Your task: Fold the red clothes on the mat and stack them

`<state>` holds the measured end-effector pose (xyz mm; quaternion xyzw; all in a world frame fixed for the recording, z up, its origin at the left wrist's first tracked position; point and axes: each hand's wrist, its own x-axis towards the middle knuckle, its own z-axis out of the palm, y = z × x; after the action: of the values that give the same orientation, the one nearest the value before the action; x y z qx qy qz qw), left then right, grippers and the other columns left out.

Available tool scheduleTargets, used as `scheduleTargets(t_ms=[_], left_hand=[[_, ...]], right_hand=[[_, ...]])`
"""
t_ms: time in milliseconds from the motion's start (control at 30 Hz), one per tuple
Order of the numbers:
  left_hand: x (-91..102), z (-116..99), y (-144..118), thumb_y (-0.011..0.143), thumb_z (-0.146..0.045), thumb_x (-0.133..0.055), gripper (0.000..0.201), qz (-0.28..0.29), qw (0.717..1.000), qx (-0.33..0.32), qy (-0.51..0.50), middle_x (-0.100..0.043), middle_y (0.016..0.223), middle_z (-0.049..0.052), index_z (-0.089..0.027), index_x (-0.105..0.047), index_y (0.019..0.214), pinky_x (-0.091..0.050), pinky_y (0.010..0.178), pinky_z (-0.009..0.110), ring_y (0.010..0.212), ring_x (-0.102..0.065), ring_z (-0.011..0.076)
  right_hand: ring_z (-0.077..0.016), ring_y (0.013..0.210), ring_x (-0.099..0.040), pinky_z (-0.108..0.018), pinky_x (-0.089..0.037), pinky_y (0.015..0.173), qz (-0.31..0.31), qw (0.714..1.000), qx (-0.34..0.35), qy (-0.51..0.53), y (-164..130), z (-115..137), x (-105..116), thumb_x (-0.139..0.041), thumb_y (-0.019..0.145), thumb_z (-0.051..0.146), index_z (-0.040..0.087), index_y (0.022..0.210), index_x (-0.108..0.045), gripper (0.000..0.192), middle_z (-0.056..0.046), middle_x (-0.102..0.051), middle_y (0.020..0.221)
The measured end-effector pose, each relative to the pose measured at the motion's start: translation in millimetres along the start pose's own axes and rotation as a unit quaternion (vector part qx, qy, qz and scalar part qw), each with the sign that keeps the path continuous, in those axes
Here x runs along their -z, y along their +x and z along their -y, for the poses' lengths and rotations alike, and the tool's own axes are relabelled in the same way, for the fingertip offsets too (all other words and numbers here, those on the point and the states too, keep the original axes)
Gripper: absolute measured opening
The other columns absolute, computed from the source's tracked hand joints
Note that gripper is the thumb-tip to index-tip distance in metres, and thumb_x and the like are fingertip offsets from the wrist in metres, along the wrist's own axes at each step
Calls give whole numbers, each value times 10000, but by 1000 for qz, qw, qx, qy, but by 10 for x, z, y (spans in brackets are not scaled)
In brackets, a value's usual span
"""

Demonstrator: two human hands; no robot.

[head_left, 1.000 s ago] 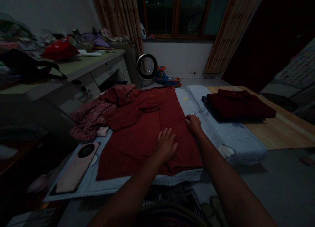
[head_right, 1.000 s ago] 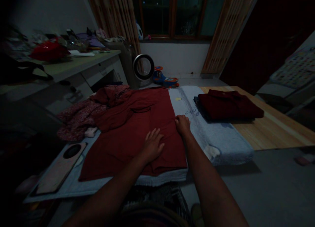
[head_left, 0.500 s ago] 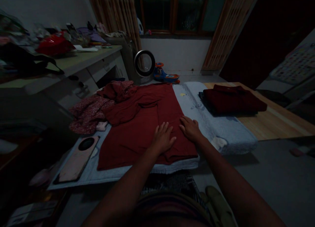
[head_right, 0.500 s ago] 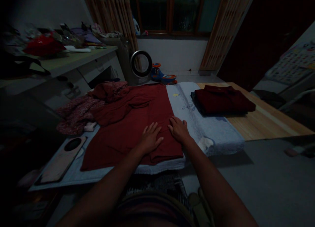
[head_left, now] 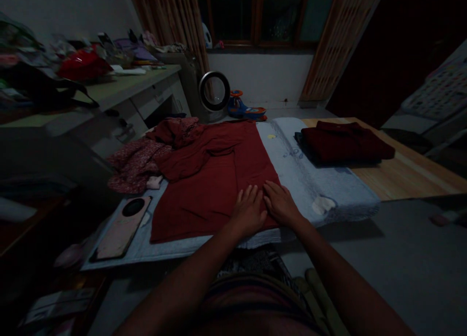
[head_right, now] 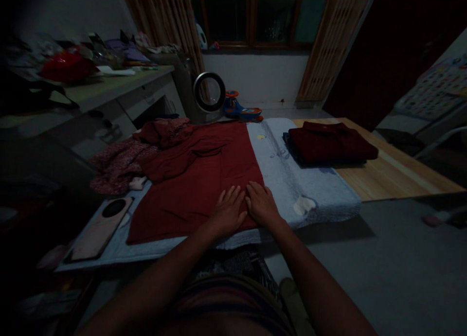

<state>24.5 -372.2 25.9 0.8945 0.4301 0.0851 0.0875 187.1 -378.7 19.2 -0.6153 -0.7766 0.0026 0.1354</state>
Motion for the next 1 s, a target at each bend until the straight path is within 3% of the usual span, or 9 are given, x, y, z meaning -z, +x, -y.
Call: scheduleTargets(t_ms=[233, 400, 567, 733, 867, 1000], left_hand=[[-21, 34, -21, 894, -480, -469, 684, -3, 1000, -1, -21, -253, 1574, 126, -139, -332, 1471, -149, 1186, 490, 1463, -147, 308], [-26, 52, -15, 895, -506, -476, 673, -1, 999, -2, -36, -250, 1574, 130, -171, -347, 1464, -174, 1171, 519, 1463, -146, 318], [94, 146, 79, 960, -458, -388, 510, -3, 999, -1, -54, -324, 1547, 104, -210, -429, 1404, -291, 1128, 476, 1429, -266, 279], [80, 294, 138, 931, -395, -480, 510, -45, 999, 26, -12, -329, 1546, 97, -206, -428, 1401, -286, 1126, 491, 1429, -258, 284], [56, 424, 96, 910, -434, -511, 580, -16, 999, 15, -37, -289, 1566, 77, -238, -384, 1441, -269, 1138, 498, 1444, -229, 284], [279, 692, 93, 897, -400, -526, 556, 33, 993, -10, -116, -340, 1543, 78, -217, -431, 1413, -300, 1141, 393, 1425, -290, 216]], right_hand=[[-247, 1428, -261, -504, -236, 1112, 60, 998, -11, -20, -95, -113, 28, -366, 959, 395, 215, 1471, -351, 543, -90, -292, 1557], [-272, 1422, -272, -521, -248, 1102, 73, 996, -30, -30, -151, -132, 150, -400, 943, 442, 216, 1453, -381, 558, -110, -283, 1559], [-252, 1388, -335, -471, -273, 1106, 21, 998, -51, -7, 47, -85, 247, -353, 959, 340, 161, 1396, -444, 481, -137, -381, 1506], [-270, 1421, -271, -468, -255, 1128, 4, 1000, -19, 1, 203, -89, 33, -405, 949, 355, 140, 1427, -415, 525, -126, -329, 1537], [-272, 1417, -284, -458, -270, 1126, 11, 1000, -10, 5, 176, -144, -107, -428, 943, 386, 152, 1418, -439, 530, -128, -340, 1531], [-281, 1369, -368, -429, -324, 1084, 45, 999, -6, -6, 242, -144, 52, -482, 915, 379, 157, 1380, -479, 515, -143, -398, 1494]])
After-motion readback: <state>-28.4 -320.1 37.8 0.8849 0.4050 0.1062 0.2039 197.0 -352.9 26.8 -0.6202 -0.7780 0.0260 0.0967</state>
